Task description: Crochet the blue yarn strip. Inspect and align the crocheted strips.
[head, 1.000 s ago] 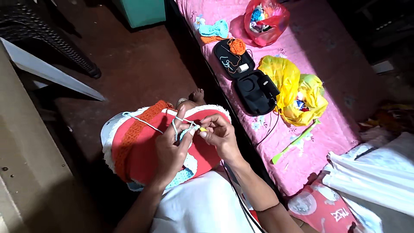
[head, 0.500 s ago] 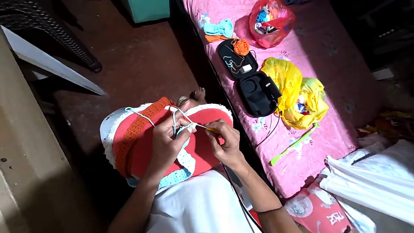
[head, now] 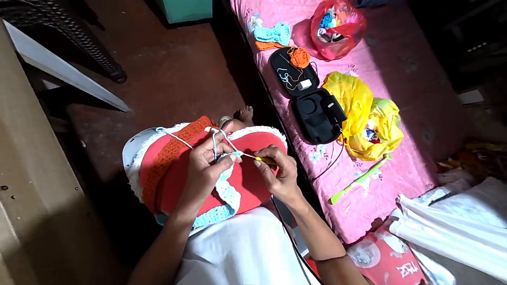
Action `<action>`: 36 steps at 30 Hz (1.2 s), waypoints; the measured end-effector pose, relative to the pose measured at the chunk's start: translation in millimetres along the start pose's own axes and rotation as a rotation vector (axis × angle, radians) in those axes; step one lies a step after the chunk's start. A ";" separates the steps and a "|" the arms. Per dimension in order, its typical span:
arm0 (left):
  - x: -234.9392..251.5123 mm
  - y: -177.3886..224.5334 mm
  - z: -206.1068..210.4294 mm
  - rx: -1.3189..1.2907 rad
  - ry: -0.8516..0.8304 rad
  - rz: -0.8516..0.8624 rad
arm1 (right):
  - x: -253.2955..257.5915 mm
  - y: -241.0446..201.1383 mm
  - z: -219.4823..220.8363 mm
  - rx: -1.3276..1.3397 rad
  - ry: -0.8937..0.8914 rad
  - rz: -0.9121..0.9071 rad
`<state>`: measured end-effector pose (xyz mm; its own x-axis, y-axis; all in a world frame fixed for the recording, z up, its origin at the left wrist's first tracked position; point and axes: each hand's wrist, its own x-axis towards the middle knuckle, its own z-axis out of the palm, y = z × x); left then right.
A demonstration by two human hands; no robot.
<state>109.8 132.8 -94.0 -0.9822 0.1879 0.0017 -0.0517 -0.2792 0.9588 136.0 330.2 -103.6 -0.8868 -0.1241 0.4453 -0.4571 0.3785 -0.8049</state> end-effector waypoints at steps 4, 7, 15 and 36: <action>-1.6 -1.0 2.6 -0.008 0.012 -0.024 | 0.4 -6.5 0.2 0.208 -0.013 0.173; -3.8 -2.6 7.3 0.034 0.021 -0.015 | 5.8 -13.3 -0.6 0.507 -0.084 0.439; -4.4 -9.5 12.4 0.168 0.055 0.000 | 9.2 -13.7 5.1 0.346 -0.121 0.454; -10.5 -14.5 21.2 0.266 0.161 0.258 | 12.7 -15.9 15.1 0.669 0.043 0.492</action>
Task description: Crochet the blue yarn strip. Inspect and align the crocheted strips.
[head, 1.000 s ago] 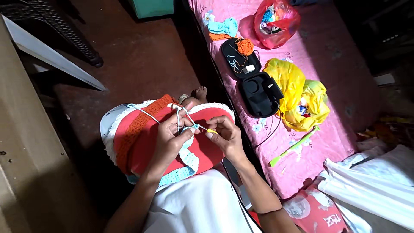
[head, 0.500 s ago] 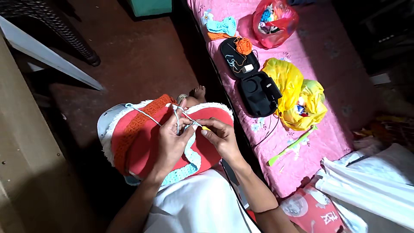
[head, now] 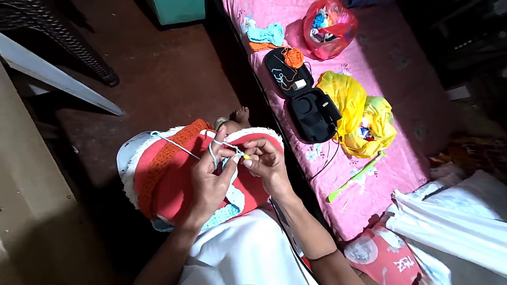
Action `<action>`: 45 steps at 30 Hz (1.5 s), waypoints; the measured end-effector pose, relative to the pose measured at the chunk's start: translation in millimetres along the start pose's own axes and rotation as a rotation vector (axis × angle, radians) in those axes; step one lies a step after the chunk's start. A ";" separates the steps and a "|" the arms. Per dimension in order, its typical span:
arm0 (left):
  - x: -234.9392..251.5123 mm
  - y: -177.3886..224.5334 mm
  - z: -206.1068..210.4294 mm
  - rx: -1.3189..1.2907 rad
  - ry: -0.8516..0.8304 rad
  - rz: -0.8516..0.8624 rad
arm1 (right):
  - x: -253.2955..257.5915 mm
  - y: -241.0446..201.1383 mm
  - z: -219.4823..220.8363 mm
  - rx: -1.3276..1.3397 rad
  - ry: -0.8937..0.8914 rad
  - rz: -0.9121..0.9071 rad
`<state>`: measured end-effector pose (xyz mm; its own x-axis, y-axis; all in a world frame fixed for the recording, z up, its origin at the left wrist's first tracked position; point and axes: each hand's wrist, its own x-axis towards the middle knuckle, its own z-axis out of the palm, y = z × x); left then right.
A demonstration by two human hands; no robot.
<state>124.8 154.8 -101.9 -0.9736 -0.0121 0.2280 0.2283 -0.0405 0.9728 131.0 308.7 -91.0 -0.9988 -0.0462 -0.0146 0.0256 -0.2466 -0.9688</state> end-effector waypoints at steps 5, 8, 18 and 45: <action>8.9 9.0 -8.9 -0.111 -0.027 -0.134 | -2.8 16.8 -4.5 -0.766 0.078 -0.559; 15.7 4.1 -17.7 -0.195 -0.062 -0.164 | -2.5 16.9 -9.7 -0.932 0.071 -0.674; 4.6 -1.6 -10.1 0.243 -0.062 0.037 | -2.1 2.9 -15.0 -0.655 -0.097 -0.312; 9.4 22.3 -20.0 -0.116 0.005 -0.325 | 3.9 -7.0 -26.4 -0.468 -0.128 -0.234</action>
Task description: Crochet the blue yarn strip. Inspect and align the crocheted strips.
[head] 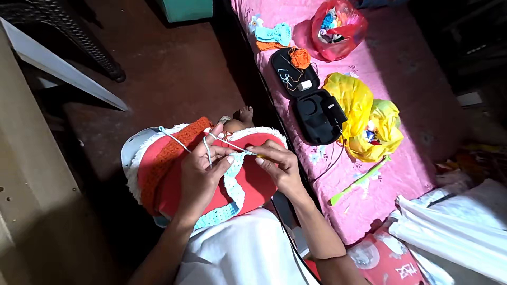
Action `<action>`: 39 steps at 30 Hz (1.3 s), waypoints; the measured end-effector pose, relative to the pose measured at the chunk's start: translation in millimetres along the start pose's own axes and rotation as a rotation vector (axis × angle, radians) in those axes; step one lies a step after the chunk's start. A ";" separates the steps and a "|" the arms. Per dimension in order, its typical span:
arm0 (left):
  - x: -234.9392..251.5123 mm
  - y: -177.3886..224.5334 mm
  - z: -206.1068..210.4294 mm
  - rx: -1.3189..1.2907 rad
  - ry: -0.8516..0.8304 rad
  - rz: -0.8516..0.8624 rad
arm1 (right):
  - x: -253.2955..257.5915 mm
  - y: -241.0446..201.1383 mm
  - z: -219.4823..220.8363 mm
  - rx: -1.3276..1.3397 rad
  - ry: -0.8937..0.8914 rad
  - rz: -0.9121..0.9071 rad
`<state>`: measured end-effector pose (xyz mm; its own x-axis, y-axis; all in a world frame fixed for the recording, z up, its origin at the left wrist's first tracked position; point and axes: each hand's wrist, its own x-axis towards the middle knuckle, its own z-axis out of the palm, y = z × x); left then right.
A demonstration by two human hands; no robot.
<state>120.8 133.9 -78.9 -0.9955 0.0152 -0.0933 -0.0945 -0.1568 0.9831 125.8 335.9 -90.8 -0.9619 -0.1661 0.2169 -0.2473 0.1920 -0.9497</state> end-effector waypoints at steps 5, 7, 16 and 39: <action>-1.4 4.2 3.5 0.081 0.010 0.047 | -2.2 -2.1 -7.2 -0.403 -0.039 -0.280; -0.9 5.0 3.6 0.104 0.008 0.055 | -2.7 -4.9 -7.1 -0.538 -0.036 -0.336; -3.8 2.7 14.1 0.184 0.017 0.092 | -10.4 -10.9 4.9 -0.860 0.052 -0.428; 4.3 3.6 4.9 0.275 0.008 0.181 | -3.2 -11.0 -1.8 -0.673 0.047 -0.433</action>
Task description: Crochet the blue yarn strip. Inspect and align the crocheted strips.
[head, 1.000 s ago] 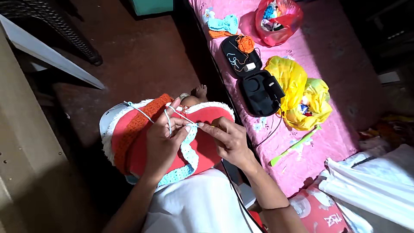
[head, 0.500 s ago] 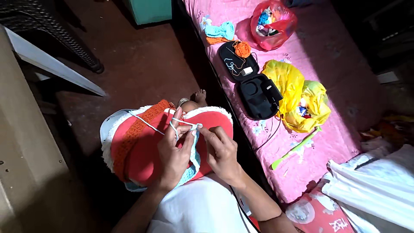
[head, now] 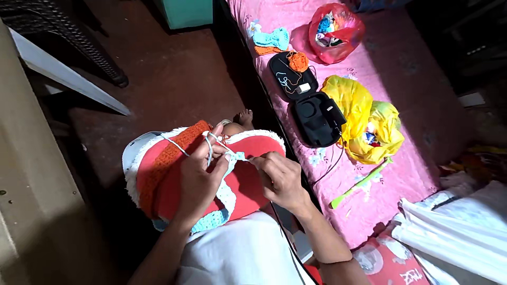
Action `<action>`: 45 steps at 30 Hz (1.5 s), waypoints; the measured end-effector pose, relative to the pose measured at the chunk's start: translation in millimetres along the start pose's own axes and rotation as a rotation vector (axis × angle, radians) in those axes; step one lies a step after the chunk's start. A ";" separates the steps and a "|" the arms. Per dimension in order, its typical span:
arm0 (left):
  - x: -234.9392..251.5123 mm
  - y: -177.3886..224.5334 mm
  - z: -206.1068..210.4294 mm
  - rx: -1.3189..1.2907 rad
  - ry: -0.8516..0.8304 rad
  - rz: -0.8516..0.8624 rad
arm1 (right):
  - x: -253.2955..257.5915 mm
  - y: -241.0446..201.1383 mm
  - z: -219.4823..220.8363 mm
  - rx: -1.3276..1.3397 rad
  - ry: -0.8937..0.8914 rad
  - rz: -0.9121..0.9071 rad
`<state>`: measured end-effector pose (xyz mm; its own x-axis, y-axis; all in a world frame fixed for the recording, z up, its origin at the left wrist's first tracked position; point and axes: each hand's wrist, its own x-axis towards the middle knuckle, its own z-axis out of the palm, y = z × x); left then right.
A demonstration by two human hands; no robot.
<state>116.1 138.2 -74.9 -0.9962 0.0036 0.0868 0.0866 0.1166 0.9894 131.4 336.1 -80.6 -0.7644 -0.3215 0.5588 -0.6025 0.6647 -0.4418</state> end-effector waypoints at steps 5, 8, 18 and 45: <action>-2.6 -3.8 7.2 -0.025 -0.078 0.097 | 2.9 3.2 -7.9 0.730 -0.095 0.494; -3.0 -3.4 16.0 -0.109 -0.080 0.117 | 6.4 0.8 -2.2 0.965 -0.100 0.647; -7.0 -12.1 34.0 -0.159 0.016 0.075 | 1.9 -10.8 6.1 0.897 0.046 0.664; 1.7 -8.5 16.2 -0.014 -0.002 0.186 | -8.7 6.1 15.0 0.153 0.135 0.137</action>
<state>113.6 153.3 -85.0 -0.9631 0.0256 0.2679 0.2691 0.0996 0.9579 130.9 332.8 -98.6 -0.8098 -0.1359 0.5708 -0.5313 0.5828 -0.6149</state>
